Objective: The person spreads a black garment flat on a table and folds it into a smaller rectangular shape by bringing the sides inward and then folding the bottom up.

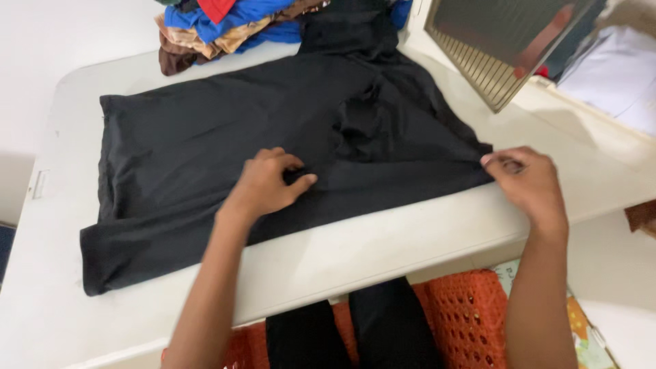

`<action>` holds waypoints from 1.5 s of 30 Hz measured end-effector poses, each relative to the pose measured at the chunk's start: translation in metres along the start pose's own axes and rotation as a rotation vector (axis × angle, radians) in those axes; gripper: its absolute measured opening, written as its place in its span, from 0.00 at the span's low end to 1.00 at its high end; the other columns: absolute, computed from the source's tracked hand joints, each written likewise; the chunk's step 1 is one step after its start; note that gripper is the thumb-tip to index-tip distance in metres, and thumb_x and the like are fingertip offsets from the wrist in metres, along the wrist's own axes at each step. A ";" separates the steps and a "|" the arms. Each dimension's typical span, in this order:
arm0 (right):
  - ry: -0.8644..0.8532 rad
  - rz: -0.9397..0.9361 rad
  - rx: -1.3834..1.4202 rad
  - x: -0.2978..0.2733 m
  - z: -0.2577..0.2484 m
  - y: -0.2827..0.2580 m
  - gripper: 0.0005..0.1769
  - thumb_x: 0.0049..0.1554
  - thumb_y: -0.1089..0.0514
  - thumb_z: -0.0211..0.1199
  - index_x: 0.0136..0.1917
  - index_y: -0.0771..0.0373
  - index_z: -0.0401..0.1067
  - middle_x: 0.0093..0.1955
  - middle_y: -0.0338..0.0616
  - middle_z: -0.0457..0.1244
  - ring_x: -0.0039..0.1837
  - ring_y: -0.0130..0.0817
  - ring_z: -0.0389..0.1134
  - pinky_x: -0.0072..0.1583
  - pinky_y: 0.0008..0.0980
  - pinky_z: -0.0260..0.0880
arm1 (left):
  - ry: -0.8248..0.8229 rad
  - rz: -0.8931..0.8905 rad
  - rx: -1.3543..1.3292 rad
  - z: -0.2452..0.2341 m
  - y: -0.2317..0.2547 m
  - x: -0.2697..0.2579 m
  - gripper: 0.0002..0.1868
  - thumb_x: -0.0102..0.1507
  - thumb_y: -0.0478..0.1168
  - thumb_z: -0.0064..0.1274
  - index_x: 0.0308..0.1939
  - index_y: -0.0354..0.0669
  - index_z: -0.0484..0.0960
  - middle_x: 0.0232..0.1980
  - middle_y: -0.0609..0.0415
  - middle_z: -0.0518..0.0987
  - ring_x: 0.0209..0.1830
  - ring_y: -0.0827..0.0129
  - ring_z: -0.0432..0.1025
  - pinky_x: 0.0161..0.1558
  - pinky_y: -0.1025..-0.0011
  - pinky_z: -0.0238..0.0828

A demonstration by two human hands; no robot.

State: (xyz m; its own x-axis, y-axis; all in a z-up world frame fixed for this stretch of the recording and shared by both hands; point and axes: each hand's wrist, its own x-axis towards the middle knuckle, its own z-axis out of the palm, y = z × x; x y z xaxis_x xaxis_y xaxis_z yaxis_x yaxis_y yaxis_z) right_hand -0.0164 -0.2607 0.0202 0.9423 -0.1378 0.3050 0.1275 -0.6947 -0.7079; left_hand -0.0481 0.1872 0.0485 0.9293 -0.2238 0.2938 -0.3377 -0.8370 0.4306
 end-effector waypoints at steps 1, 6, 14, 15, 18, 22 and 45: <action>0.030 -0.043 0.011 -0.004 -0.002 -0.006 0.12 0.57 0.55 0.72 0.51 0.64 0.81 0.53 0.49 0.70 0.54 0.35 0.69 0.52 0.36 0.68 | 0.002 0.019 0.030 -0.011 -0.009 -0.009 0.20 0.56 0.49 0.65 0.46 0.38 0.87 0.47 0.44 0.83 0.52 0.50 0.74 0.52 0.53 0.70; 0.037 -0.221 0.108 -0.026 0.002 -0.062 0.08 0.64 0.57 0.68 0.54 0.62 0.79 0.55 0.47 0.69 0.56 0.35 0.70 0.56 0.33 0.70 | -0.038 -0.162 0.119 -0.063 -0.061 -0.075 0.20 0.53 0.42 0.63 0.49 0.43 0.88 0.53 0.51 0.81 0.57 0.52 0.70 0.60 0.50 0.63; -0.414 -0.656 -0.054 -0.009 0.110 -0.204 0.09 0.59 0.55 0.69 0.53 0.59 0.81 0.48 0.42 0.72 0.51 0.38 0.69 0.55 0.39 0.71 | 0.029 -0.221 -0.040 -0.077 -0.094 -0.095 0.09 0.64 0.39 0.55 0.44 0.38 0.86 0.44 0.49 0.82 0.44 0.55 0.76 0.50 0.60 0.73; -0.464 -0.754 -0.031 -0.008 0.129 -0.222 0.09 0.59 0.55 0.68 0.52 0.58 0.81 0.49 0.41 0.72 0.54 0.40 0.69 0.58 0.41 0.70 | 0.035 -0.255 -0.107 -0.078 -0.095 -0.094 0.09 0.66 0.38 0.54 0.45 0.37 0.85 0.44 0.49 0.82 0.41 0.56 0.77 0.47 0.62 0.74; -0.795 -0.774 0.021 -0.008 0.178 -0.267 0.11 0.58 0.53 0.66 0.52 0.56 0.80 0.52 0.38 0.71 0.58 0.38 0.68 0.59 0.40 0.70 | 0.116 -0.099 -0.067 -0.074 -0.092 -0.091 0.07 0.63 0.37 0.58 0.42 0.36 0.85 0.40 0.48 0.82 0.42 0.56 0.76 0.47 0.61 0.74; -0.987 -0.678 -0.185 -0.017 0.223 -0.292 0.16 0.54 0.50 0.70 0.54 0.58 0.79 0.49 0.40 0.69 0.60 0.39 0.64 0.60 0.44 0.65 | 0.093 -0.186 -0.054 -0.074 -0.090 -0.099 0.13 0.56 0.42 0.67 0.42 0.41 0.87 0.40 0.52 0.80 0.42 0.59 0.73 0.47 0.61 0.71; -0.785 -0.712 -0.049 -0.029 0.246 -0.261 0.10 0.59 0.55 0.66 0.49 0.62 0.82 0.45 0.41 0.68 0.42 0.34 0.69 0.47 0.35 0.71 | 0.158 -0.229 -0.042 -0.062 -0.110 -0.110 0.11 0.55 0.42 0.65 0.39 0.45 0.91 0.38 0.56 0.80 0.43 0.62 0.72 0.51 0.64 0.71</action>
State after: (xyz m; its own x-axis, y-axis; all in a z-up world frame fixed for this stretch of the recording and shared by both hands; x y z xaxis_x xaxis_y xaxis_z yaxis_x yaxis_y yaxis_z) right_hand -0.0013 0.0983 0.0390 0.5934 0.7943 0.1303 0.7325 -0.4658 -0.4965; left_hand -0.1223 0.3348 0.0218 0.9483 0.0522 0.3132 -0.1309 -0.8345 0.5353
